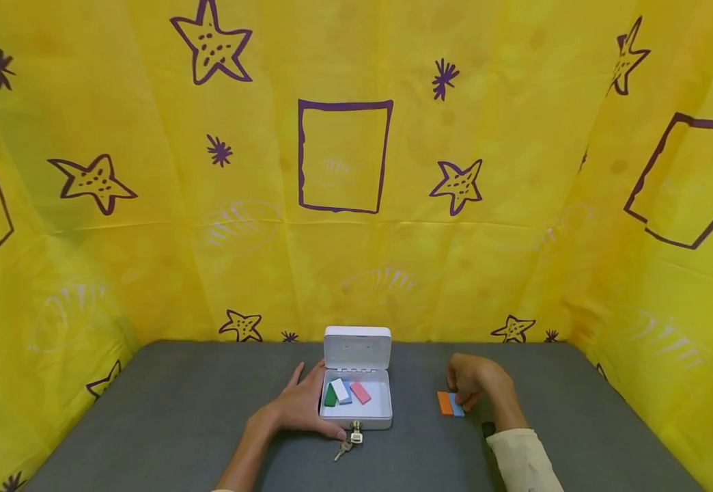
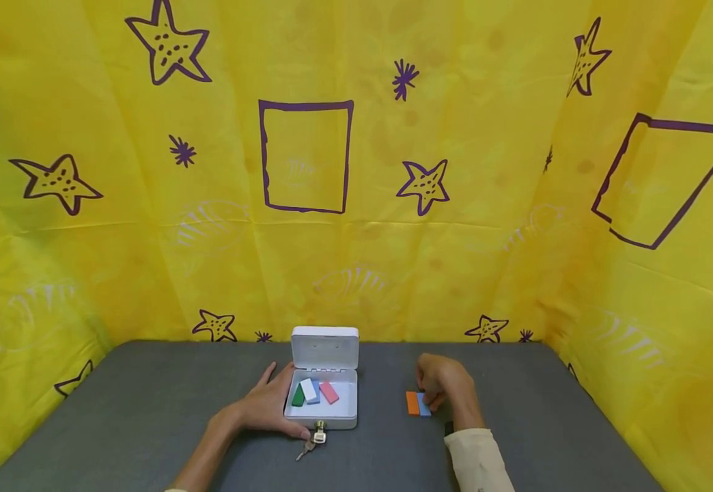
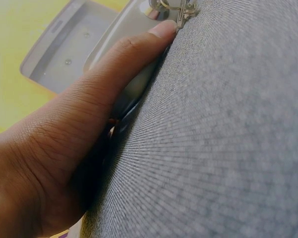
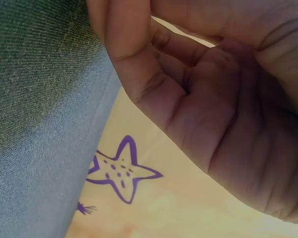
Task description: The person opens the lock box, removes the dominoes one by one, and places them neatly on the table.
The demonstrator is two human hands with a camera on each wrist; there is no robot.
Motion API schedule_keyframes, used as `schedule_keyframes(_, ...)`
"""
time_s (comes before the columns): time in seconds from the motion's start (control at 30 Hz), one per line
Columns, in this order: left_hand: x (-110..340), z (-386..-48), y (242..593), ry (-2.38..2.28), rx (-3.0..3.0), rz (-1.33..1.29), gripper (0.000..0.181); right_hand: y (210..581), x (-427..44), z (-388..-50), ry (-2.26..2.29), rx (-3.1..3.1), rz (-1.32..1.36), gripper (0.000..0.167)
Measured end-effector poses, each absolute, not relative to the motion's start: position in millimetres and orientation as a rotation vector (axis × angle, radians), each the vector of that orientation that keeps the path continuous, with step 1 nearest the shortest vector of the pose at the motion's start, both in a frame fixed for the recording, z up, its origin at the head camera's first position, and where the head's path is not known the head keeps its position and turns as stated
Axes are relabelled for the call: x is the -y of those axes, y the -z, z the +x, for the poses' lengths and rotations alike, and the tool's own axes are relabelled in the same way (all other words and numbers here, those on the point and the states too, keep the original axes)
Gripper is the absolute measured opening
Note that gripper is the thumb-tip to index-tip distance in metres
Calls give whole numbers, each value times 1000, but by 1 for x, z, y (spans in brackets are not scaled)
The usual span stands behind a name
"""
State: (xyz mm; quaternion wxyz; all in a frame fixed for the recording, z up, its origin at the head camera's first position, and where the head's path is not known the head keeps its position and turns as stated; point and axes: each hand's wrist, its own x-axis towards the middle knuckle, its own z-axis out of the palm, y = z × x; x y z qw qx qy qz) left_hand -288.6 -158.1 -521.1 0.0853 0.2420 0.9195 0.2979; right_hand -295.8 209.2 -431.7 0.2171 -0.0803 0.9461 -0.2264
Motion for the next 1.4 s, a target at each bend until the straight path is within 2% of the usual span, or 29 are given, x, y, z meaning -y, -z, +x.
schedule_keyframes(0.17,159,-289,525,-894,-2752,731,137,430,-210,-295,593,-2619,-228,24)
schedule_keyframes(0.43,157,-286,516,-849,-2739,689,135,427,-209,-296,510,-2543,-261,51)
schedule_keyframes(0.83,159,-295,532,-899,-2735,680,140,428,-204,-296,378,-2559,-277,46)
schedule_keyframes(1.17,159,-289,520,-885,-2743,718,137,429,-203,-295,389,-2592,-316,45)
schedule_keyframes(1.4,160,-293,530,-901,-2742,705,141,430,-203,-297,372,-2593,-335,45)
